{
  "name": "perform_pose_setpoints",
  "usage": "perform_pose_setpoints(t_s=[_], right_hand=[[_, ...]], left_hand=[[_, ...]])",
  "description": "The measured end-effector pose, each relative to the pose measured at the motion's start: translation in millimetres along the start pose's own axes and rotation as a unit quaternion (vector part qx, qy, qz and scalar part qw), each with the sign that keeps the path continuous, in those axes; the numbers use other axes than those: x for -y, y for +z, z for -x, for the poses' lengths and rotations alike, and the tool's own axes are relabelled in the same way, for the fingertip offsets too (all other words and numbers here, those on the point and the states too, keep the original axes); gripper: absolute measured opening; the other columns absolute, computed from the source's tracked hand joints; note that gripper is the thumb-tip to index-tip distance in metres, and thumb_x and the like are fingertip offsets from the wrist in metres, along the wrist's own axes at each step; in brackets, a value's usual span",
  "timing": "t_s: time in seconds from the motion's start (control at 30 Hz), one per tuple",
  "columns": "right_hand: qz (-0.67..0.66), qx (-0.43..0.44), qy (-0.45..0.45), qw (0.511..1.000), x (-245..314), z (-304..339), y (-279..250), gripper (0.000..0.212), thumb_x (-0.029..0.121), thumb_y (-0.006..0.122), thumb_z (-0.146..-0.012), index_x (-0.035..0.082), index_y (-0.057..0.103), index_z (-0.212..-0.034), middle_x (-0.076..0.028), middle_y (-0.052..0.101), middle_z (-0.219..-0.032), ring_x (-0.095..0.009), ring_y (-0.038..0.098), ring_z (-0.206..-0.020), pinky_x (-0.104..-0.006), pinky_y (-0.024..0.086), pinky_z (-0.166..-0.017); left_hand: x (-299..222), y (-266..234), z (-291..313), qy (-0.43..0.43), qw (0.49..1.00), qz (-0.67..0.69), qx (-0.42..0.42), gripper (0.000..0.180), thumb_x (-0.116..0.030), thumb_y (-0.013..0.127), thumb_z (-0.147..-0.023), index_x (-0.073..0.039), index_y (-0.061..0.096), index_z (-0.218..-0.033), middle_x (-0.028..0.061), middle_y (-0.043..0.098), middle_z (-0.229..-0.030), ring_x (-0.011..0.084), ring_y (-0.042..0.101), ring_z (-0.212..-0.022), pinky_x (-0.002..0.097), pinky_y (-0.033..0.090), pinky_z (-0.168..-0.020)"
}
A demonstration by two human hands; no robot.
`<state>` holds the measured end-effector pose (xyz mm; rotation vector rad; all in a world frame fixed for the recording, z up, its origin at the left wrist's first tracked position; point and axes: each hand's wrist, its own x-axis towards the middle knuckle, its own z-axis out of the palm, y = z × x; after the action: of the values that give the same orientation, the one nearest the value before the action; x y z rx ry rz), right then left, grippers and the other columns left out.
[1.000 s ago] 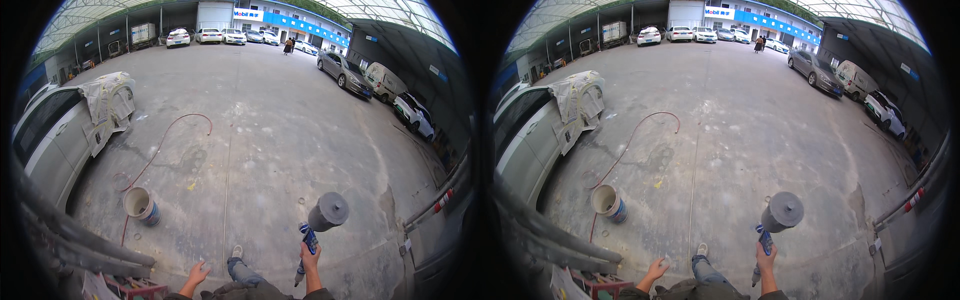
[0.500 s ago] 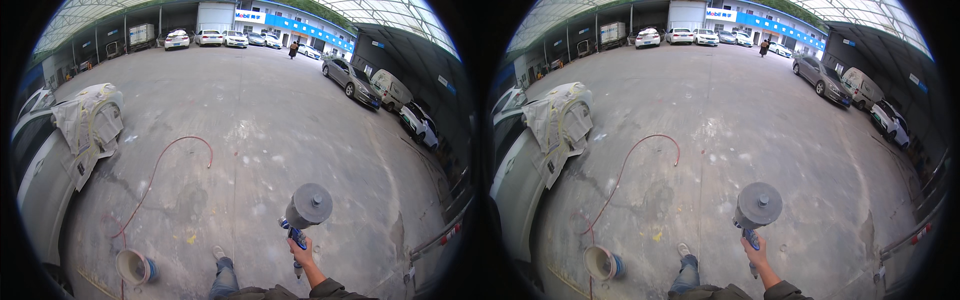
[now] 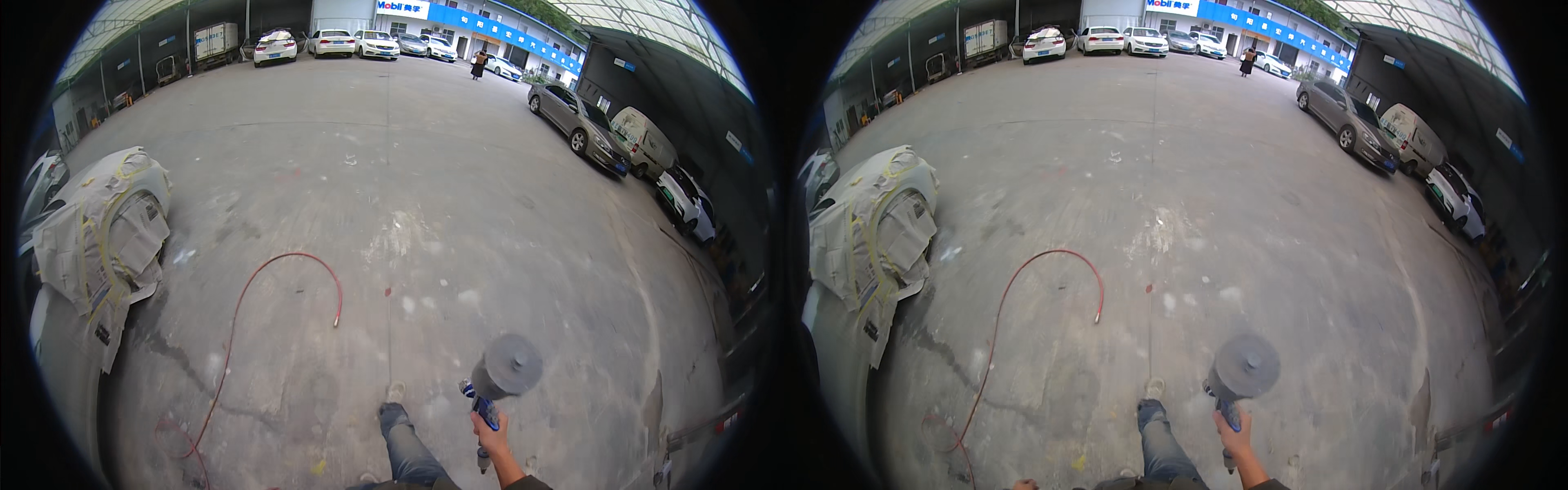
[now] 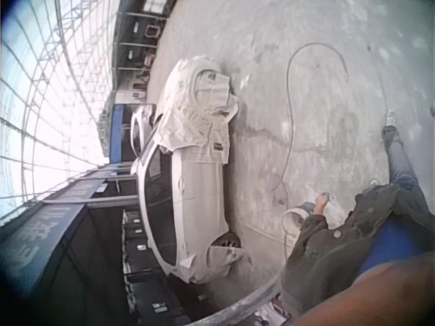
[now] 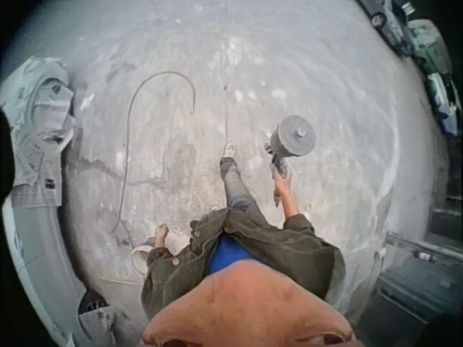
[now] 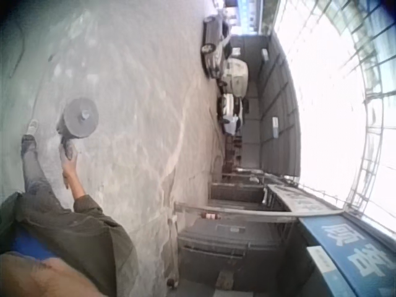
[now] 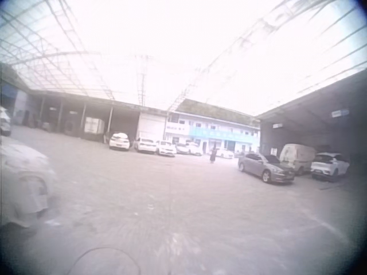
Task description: The person uses a spray gun to apply paint to a car's rear fender, which is masked with newspaper and tape. They wipe the surface with a cloth between passes, refill the spray gun from a paint can, and continue spraying the fender area.
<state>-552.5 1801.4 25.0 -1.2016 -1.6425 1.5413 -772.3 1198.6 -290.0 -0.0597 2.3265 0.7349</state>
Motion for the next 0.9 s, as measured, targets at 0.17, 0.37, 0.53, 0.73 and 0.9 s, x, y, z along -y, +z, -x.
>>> perform_pose_setpoints(t_s=[0.17, 0.37, 0.53, 0.73, 0.9], right_hand=[[0.032, -0.013, 0.001, 0.999, -54.9, -205.0, 73.9, 0.012, 0.009, 0.071, -0.085, 0.002, 0.063, -0.09, 0.003, 0.055, -0.063, -0.005, 0.048, -0.057, -0.0249, 0.039, -0.052], [0.099, -0.005, -0.006, 0.995, -122.1, -424.2, 192.8, 0.014, 0.011, 0.071, -0.085, 0.001, 0.062, -0.088, 0.002, 0.056, -0.065, -0.009, 0.051, -0.061, -0.0294, 0.042, -0.055], [0.065, -0.043, 0.155, 0.985, -220.6, -571.6, 295.6, 0.017, 0.016, 0.071, -0.088, 0.004, 0.06, -0.088, 0.003, 0.05, -0.06, -0.008, 0.046, -0.051, -0.0266, 0.037, -0.047], [0.177, -0.06, 0.09, 0.978, -413.3, -649.8, 350.7, 0.02, 0.018, 0.072, -0.088, 0.005, 0.058, -0.094, 0.0, 0.056, -0.068, -0.01, 0.052, -0.058, -0.0265, 0.042, -0.053], [0.262, 0.011, 0.184, 0.947, -460.2, -643.1, 349.8, 0.04, 0.019, 0.076, -0.083, -0.004, 0.064, -0.113, -0.009, 0.067, -0.084, -0.012, 0.057, -0.077, -0.0307, 0.049, -0.075]], left_hand=[[-115.1, 8.9, -172.3, -0.018, 0.992, 0.119, -0.033, 0.029, -0.029, 0.055, -0.089, -0.006, 0.063, -0.073, 0.0044, 0.058, -0.06, 0.0138, 0.049, -0.05, 0.0346, 0.041, -0.047], [-257.8, 54.0, -323.4, -0.017, 0.995, -0.102, 0.005, 0.051, -0.046, 0.07, -0.079, -0.007, 0.071, -0.112, 0.0162, 0.073, -0.091, 0.0317, 0.07, -0.09, 0.042, 0.054, -0.082], [-434.1, 113.9, -478.0, -0.019, 0.99, -0.135, 0.045, 0.031, -0.035, 0.065, -0.081, -0.01, 0.072, -0.098, 0.0162, 0.07, -0.099, 0.0357, 0.065, -0.097, 0.0454, 0.052, -0.084], [-513.8, 229.7, -716.0, 0.024, 0.991, -0.128, 0.012, 0.028, -0.029, 0.066, -0.084, -0.007, 0.071, -0.101, 0.0154, 0.069, -0.104, 0.0338, 0.065, -0.099, 0.0438, 0.051, -0.086], [-508.5, 359.3, -855.9, 0.074, 0.983, -0.169, -0.022, 0.048, -0.025, 0.077, -0.078, -0.007, 0.06, -0.119, 0.0137, 0.062, -0.116, 0.0322, 0.06, -0.109, 0.0439, 0.048, -0.094]])
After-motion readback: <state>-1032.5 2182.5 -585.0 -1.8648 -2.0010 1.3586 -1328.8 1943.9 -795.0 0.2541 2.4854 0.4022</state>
